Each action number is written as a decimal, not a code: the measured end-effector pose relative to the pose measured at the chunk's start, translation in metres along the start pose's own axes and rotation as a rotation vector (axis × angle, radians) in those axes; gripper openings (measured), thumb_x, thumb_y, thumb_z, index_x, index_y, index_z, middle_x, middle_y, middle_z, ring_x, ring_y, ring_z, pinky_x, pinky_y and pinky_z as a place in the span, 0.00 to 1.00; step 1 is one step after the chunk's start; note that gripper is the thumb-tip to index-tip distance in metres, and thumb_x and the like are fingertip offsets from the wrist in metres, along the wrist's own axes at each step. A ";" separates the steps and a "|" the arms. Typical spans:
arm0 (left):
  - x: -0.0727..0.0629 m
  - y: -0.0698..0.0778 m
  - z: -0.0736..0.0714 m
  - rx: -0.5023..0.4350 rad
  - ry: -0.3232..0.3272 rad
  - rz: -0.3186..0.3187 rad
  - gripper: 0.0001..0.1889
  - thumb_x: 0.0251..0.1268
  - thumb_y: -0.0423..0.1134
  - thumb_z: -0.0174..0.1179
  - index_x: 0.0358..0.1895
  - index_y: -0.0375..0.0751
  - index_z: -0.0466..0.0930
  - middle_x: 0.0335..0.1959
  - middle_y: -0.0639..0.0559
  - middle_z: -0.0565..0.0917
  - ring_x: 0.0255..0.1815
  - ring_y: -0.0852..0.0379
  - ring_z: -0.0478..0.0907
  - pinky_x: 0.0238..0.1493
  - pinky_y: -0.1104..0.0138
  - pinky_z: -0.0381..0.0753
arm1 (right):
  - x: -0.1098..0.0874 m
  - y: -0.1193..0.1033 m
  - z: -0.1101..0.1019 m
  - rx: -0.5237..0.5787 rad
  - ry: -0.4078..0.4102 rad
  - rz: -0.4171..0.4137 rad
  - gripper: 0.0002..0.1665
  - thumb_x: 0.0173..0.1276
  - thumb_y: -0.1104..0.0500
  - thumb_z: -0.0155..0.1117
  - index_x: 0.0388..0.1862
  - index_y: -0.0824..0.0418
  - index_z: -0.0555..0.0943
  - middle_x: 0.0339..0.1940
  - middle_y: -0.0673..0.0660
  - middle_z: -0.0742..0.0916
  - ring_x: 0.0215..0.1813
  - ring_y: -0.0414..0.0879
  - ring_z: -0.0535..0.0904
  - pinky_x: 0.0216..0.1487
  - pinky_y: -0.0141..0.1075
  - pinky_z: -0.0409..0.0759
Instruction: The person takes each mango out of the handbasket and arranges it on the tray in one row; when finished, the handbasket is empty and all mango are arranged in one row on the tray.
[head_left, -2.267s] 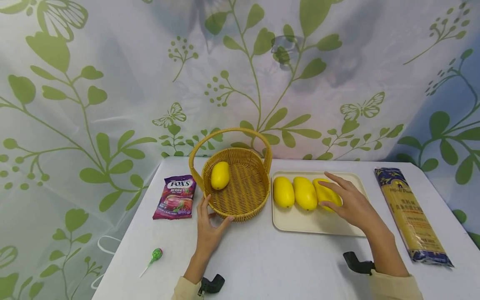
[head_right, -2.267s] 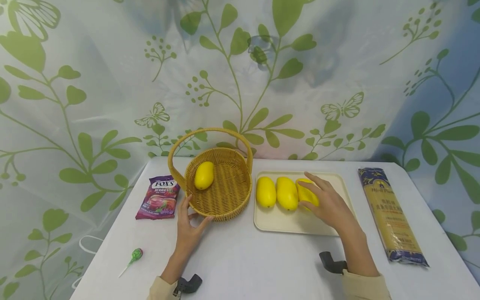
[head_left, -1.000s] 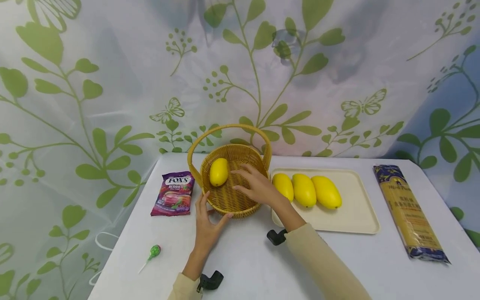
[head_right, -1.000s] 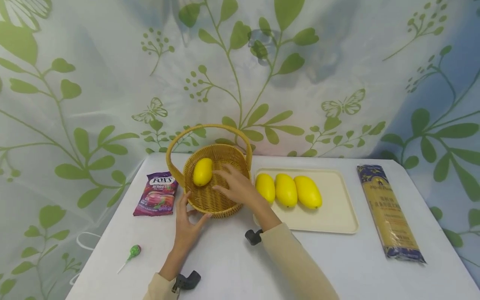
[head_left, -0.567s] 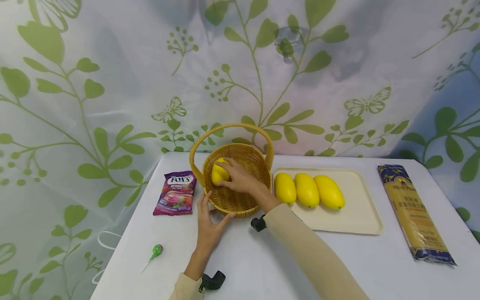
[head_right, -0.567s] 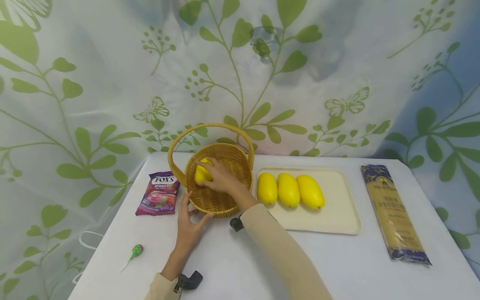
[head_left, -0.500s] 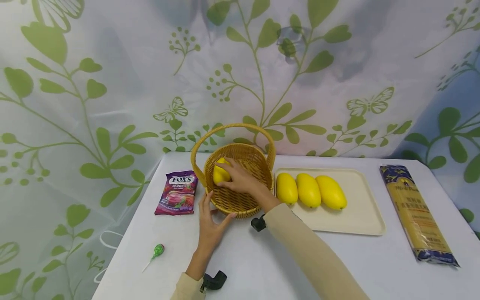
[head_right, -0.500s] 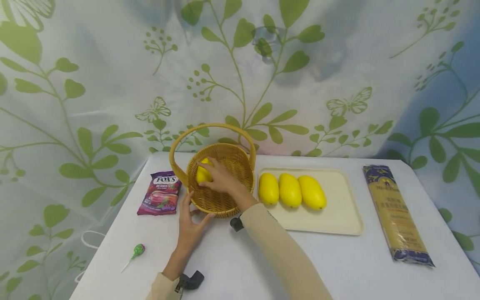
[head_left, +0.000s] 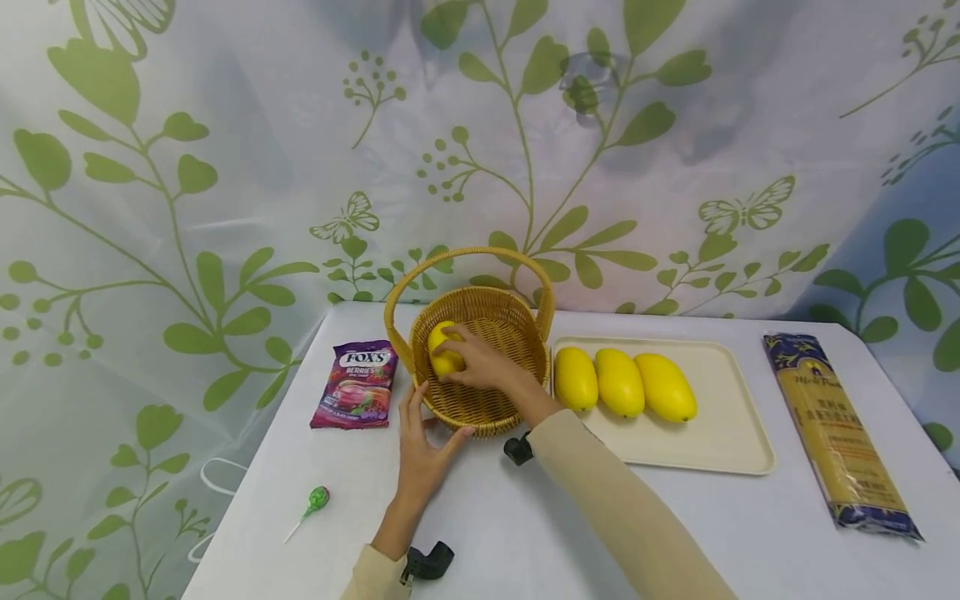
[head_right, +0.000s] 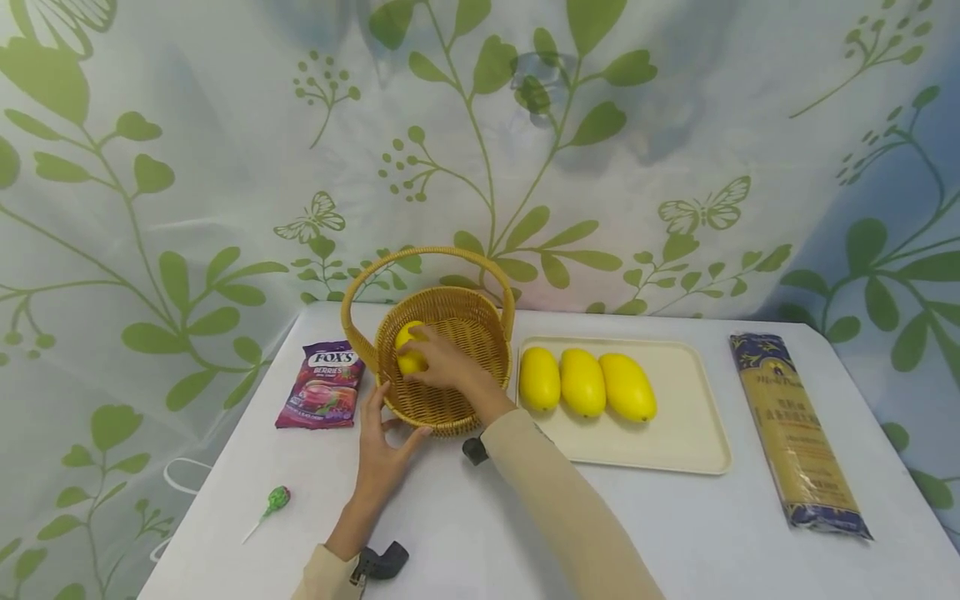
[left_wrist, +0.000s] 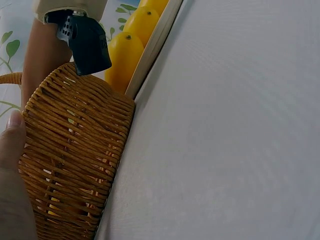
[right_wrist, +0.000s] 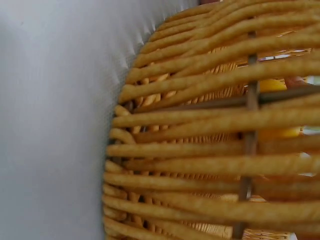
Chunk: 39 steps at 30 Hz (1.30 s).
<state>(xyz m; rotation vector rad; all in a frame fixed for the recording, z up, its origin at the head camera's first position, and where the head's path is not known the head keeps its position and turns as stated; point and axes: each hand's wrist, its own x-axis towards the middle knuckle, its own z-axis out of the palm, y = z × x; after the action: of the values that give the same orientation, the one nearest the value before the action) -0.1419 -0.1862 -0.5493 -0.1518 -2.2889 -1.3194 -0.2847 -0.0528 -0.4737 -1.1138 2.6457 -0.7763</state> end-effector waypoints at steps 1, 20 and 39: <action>0.000 0.000 0.000 0.003 0.000 -0.001 0.50 0.50 0.47 0.76 0.75 0.40 0.56 0.77 0.44 0.54 0.73 0.48 0.61 0.48 0.54 0.81 | -0.001 0.000 0.000 0.000 -0.003 -0.008 0.25 0.66 0.48 0.68 0.62 0.49 0.78 0.77 0.56 0.63 0.72 0.61 0.66 0.69 0.54 0.69; -0.001 0.002 -0.001 -0.019 -0.007 -0.021 0.50 0.51 0.46 0.75 0.77 0.54 0.53 0.77 0.47 0.53 0.73 0.47 0.61 0.49 0.52 0.80 | -0.047 -0.013 -0.019 0.006 0.106 -0.109 0.29 0.63 0.56 0.71 0.63 0.53 0.78 0.75 0.54 0.68 0.77 0.56 0.58 0.74 0.57 0.59; -0.002 -0.002 0.000 -0.004 -0.006 -0.006 0.51 0.52 0.47 0.75 0.77 0.57 0.52 0.77 0.45 0.54 0.72 0.44 0.61 0.49 0.55 0.80 | -0.099 -0.003 -0.026 0.044 0.232 -0.107 0.29 0.61 0.57 0.73 0.62 0.54 0.79 0.74 0.54 0.70 0.74 0.57 0.64 0.69 0.56 0.69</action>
<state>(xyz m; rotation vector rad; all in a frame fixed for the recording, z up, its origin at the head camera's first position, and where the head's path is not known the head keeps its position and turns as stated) -0.1409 -0.1869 -0.5520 -0.1506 -2.2937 -1.3286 -0.2216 0.0262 -0.4544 -1.2306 2.7561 -1.0375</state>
